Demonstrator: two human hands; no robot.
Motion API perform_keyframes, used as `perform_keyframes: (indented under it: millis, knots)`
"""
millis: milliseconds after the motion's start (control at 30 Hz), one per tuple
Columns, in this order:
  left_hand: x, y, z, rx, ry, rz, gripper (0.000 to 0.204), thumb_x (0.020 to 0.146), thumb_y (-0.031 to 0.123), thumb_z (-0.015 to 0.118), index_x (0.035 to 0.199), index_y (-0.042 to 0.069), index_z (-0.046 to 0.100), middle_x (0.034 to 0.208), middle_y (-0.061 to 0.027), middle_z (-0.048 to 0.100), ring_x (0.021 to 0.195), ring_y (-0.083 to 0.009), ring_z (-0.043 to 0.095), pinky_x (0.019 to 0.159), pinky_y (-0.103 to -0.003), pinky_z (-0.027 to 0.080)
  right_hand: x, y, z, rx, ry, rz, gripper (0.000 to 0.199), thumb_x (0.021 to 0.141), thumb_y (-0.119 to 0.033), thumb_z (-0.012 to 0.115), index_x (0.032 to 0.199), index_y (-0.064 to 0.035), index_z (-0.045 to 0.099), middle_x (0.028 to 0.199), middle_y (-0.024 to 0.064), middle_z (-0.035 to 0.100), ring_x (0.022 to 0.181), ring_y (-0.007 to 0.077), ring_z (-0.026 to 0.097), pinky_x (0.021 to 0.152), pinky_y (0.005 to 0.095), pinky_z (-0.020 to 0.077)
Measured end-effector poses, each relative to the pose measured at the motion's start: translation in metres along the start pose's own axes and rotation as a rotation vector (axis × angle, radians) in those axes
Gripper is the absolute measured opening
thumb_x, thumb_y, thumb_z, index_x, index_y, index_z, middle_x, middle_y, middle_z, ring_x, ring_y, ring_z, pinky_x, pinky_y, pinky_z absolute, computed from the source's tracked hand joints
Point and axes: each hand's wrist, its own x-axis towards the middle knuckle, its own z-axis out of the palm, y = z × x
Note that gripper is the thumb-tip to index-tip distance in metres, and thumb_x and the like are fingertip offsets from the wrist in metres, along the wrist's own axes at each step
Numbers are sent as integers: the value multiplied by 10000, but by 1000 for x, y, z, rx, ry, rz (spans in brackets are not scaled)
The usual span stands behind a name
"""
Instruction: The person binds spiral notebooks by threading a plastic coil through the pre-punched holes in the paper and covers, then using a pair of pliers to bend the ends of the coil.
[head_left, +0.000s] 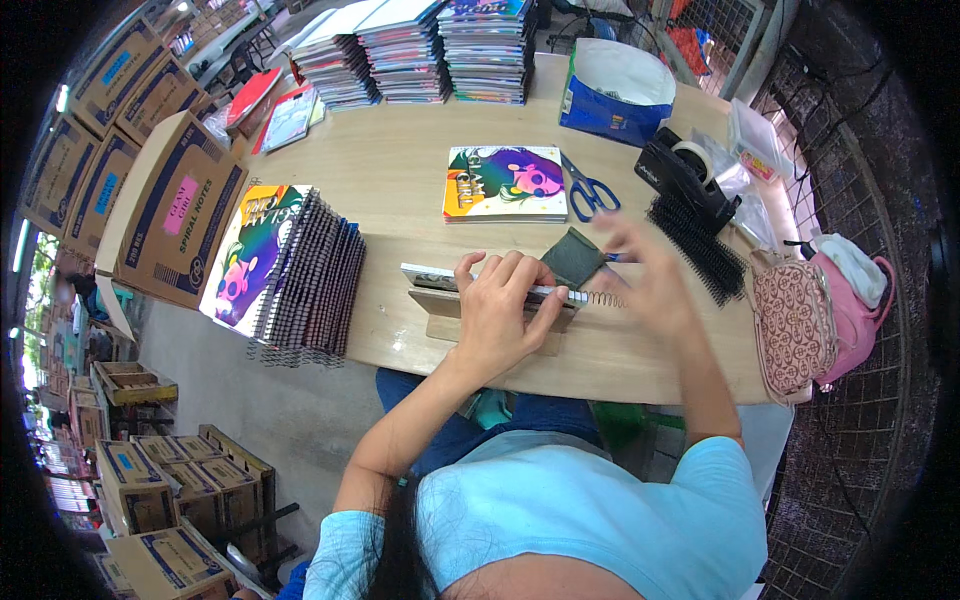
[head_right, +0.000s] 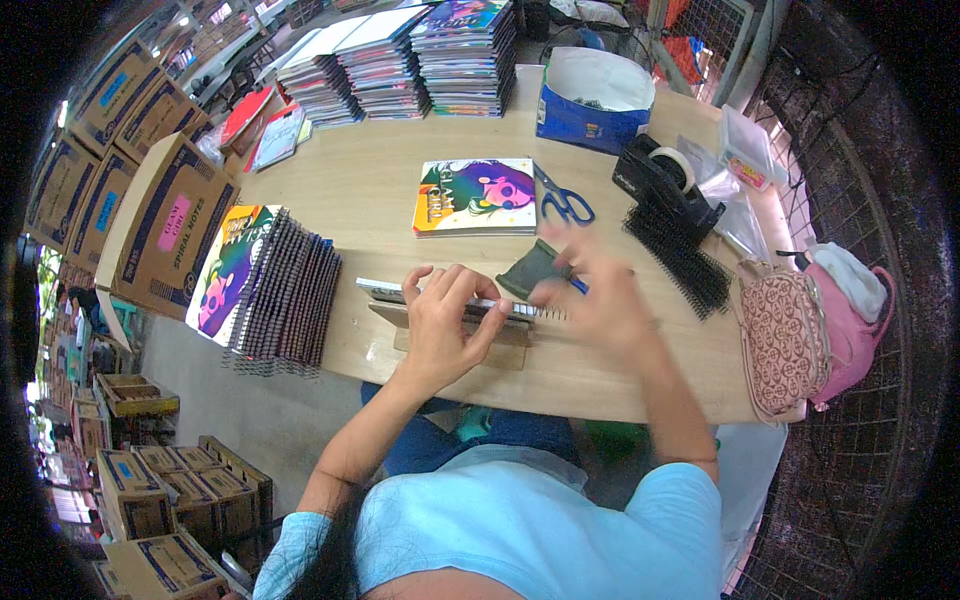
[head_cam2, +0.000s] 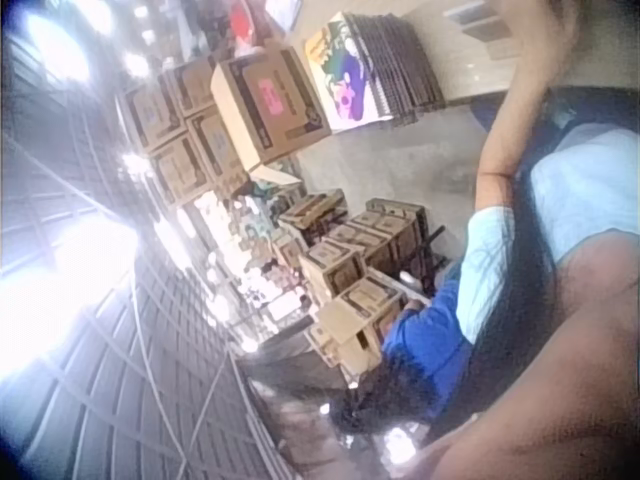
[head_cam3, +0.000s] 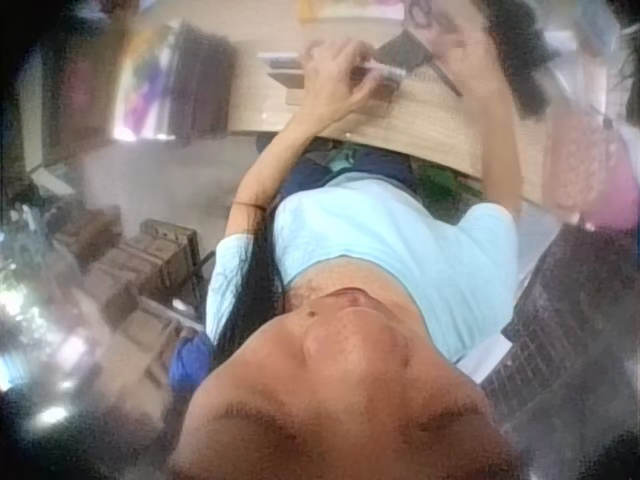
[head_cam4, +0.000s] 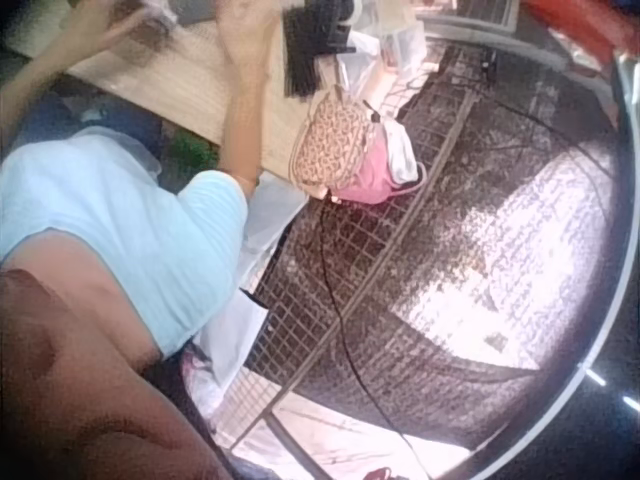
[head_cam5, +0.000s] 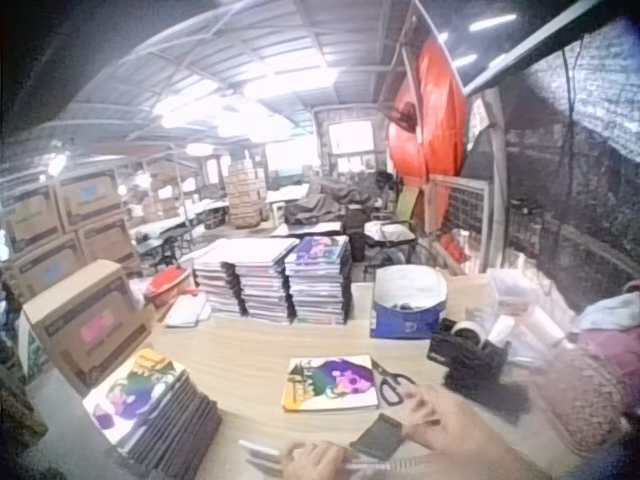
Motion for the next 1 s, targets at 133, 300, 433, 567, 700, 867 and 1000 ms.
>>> perform_keyframes:
  millis: [133, 300, 433, 567, 700, 867, 1000]
  knots:
    - [4, 3, -4, -65, 6, 27, 233, 785, 262, 744, 914, 107, 627, 858, -25, 605, 834, -237, 577, 918, -403, 315, 53, 75, -12, -480, -504, 2, 549, 855, -370, 672, 1281, -39, 575, 1138, 224, 591, 1010, 334, 601, 881, 386, 493]
    - [-4, -4, -5, 160, 23, 23, 245, 765, 244, 767, 920, 116, 628, 889, -22, 595, 879, -235, 560, 879, -389, 323, 52, 99, 29, -731, -662, -228, 561, 833, -406, 652, 1218, 0, 621, 1128, 233, 640, 1007, 334, 637, 869, 386, 513]
    - [-5, -8, -9, 130, 32, 53, 251, 755, 258, 775, 897, 119, 622, 858, -14, 590, 841, -228, 559, 867, -387, 322, 88, 59, -31, 873, -923, 286, 510, 812, -338, 639, 1151, 43, 658, 1095, 152, 685, 878, 219, 673, 817, 323, 524]
    - [-3, -11, -8, 109, 14, 76, 282, 744, 259, 788, 917, 118, 616, 835, -7, 593, 817, -214, 568, 863, -385, 322, 84, 58, -12, -70, -995, 70, 511, 851, -406, 590, 1003, 68, 706, 1142, 166, 670, 1019, 247, 619, 902, 358, 462]
    - [-4, -9, -8, 28, 24, -2, 400, 722, 258, 813, 1016, 105, 589, 829, -10, 597, 808, -206, 583, 864, -388, 324, 86, 61, -17, 355, -1106, -6, 445, 851, -337, 623, 1025, 65, 702, 1230, 140, 616, 1091, 259, 577, 972, 340, 411]
    - [-4, -13, -11, 41, 32, -5, 486, 705, 256, 829, 1082, 105, 562, 875, -21, 603, 844, -213, 591, 881, -401, 321, 87, 52, -14, 572, -1035, 179, 477, 845, -368, 635, 1054, 57, 692, 1158, 140, 640, 1038, 235, 611, 888, 358, 475]
    - [-8, -14, -17, 194, 127, 0, 512, 658, 278, 859, 1052, 112, 578, 1069, -79, 570, 1028, -243, 545, 971, -430, 296, 82, 58, 3, 124, -936, 65, 486, 875, -407, 597, 993, 53, 704, 1141, 172, 644, 1012, 246, 628, 870, 364, 489]
